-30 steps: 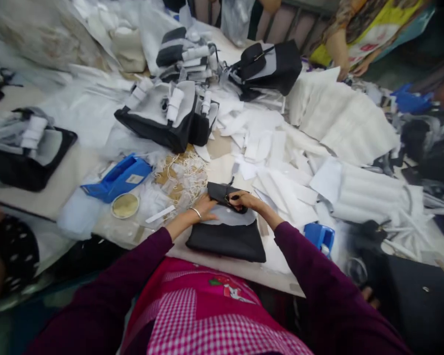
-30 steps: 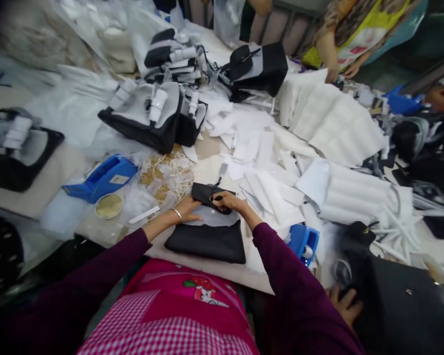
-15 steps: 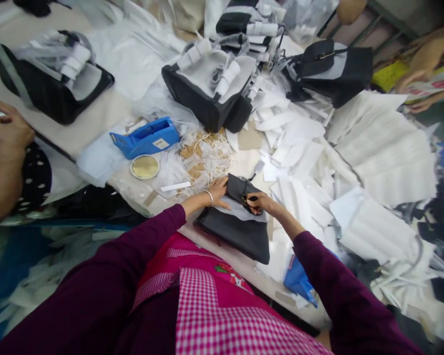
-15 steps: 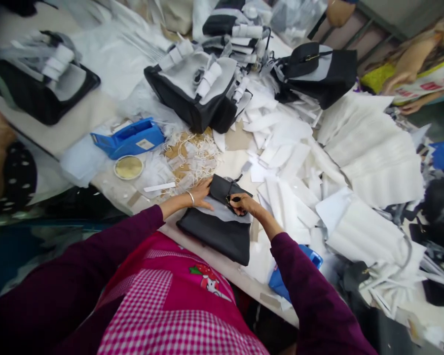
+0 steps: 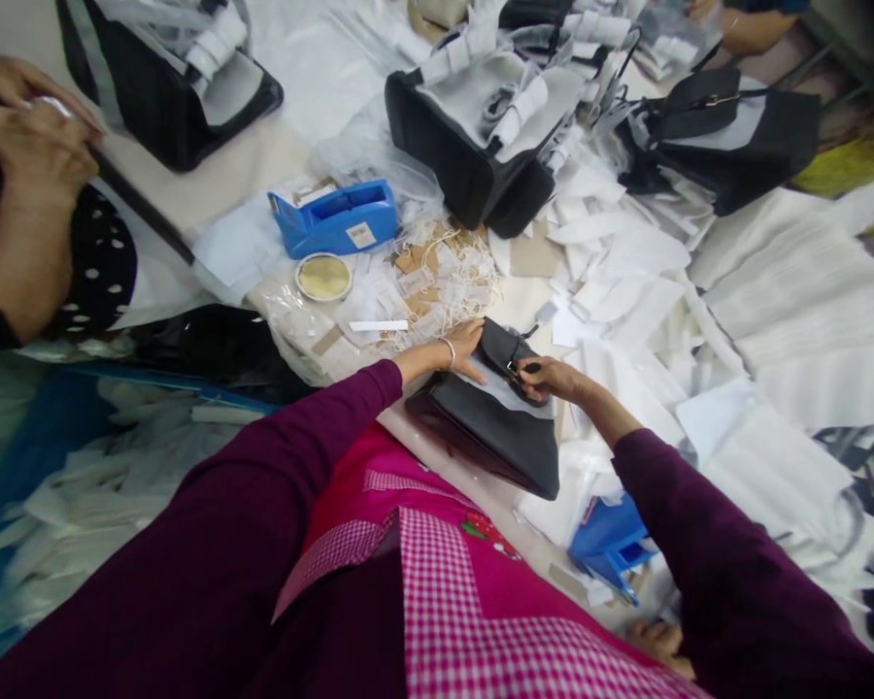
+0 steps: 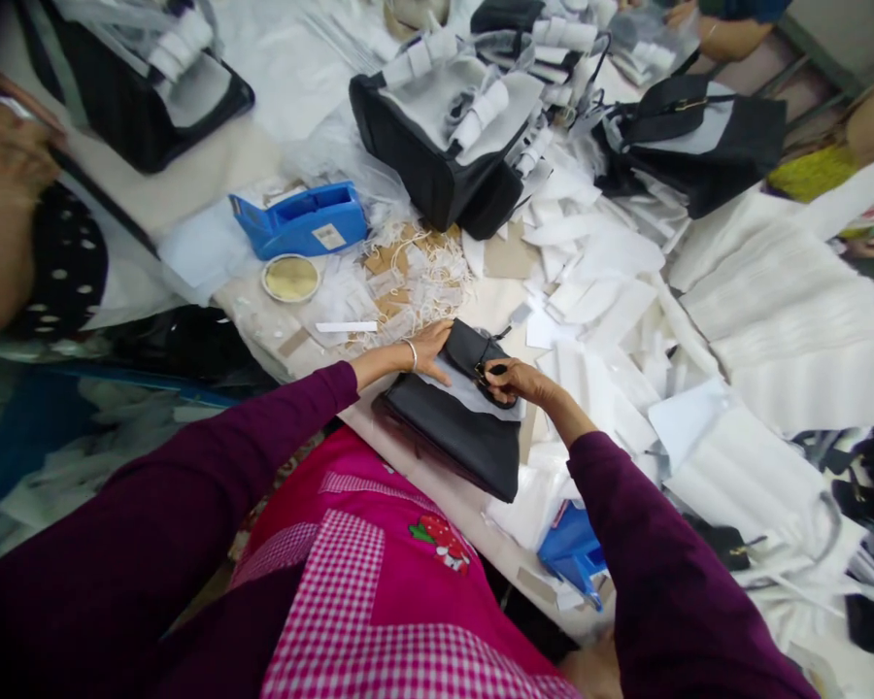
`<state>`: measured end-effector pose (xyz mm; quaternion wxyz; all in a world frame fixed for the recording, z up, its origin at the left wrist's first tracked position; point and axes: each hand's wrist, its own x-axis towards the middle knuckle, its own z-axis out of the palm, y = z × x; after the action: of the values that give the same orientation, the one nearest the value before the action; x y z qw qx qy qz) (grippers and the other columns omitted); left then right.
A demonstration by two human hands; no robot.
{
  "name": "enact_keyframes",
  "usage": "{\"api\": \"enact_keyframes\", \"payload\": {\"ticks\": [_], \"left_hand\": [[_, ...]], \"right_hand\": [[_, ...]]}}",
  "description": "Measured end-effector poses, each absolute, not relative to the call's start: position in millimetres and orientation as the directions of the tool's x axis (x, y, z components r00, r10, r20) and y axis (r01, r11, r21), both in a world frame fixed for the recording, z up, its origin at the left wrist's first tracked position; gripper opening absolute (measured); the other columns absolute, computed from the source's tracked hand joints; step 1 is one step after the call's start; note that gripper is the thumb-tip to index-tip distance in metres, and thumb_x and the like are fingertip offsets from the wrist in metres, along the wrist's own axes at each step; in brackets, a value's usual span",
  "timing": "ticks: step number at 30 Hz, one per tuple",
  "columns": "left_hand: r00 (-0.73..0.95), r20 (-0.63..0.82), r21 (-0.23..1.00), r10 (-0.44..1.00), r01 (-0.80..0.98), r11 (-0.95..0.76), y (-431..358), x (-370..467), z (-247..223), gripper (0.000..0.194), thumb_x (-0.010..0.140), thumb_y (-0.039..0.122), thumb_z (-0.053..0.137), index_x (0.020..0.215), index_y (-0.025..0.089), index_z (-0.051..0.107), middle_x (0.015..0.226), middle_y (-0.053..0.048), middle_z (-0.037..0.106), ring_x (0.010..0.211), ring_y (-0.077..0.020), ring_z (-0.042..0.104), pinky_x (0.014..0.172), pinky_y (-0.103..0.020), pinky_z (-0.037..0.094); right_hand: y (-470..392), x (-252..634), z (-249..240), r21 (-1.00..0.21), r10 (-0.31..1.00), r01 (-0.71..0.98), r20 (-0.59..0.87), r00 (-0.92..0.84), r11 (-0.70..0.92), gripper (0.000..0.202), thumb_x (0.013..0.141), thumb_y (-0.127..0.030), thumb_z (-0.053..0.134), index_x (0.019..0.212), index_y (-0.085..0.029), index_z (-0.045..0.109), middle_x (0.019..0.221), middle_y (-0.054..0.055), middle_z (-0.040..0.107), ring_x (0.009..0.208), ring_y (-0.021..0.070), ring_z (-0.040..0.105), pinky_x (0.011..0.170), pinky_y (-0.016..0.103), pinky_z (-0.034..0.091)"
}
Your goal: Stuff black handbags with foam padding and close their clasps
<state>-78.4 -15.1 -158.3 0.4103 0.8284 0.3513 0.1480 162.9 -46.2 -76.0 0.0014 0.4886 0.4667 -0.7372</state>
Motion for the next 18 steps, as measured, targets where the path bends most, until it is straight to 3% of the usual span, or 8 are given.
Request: {"api": "enact_keyframes", "payload": {"ticks": [8, 18], "left_hand": [[0.689, -0.001, 0.821, 0.725, 0.415, -0.393, -14, -73, -173, 0.126, 0.034, 0.072, 0.072, 0.133, 0.006, 0.033, 0.145, -0.024, 0.027, 0.134, -0.0406, 0.024, 0.111, -0.044, 0.025], [0.636, 0.035, 0.862, 0.771, 0.371, -0.345, -18, -69, -181, 0.147, 0.026, 0.069, 0.075, 0.141, 0.001, 0.013, 0.148, -0.027, 0.019, 0.138, -0.0415, 0.015, 0.113, -0.045, 0.021]], "right_hand": [[-47, 160, -77, -0.652, 0.418, 0.530, -0.757, -0.503, -0.542, 0.042, 0.067, -0.052, 0.069, 0.071, -0.017, 0.046, 0.053, -0.004, 0.048, 0.042, 0.0090, 0.044, 0.040, 0.023, 0.027], [-47, 142, -60, -0.629, 0.411, 0.704, -0.767, -0.493, -0.331, 0.037, 0.069, -0.049, 0.067, 0.068, -0.017, 0.049, 0.049, -0.003, 0.047, 0.040, 0.0076, 0.041, 0.039, 0.022, 0.028]]}}
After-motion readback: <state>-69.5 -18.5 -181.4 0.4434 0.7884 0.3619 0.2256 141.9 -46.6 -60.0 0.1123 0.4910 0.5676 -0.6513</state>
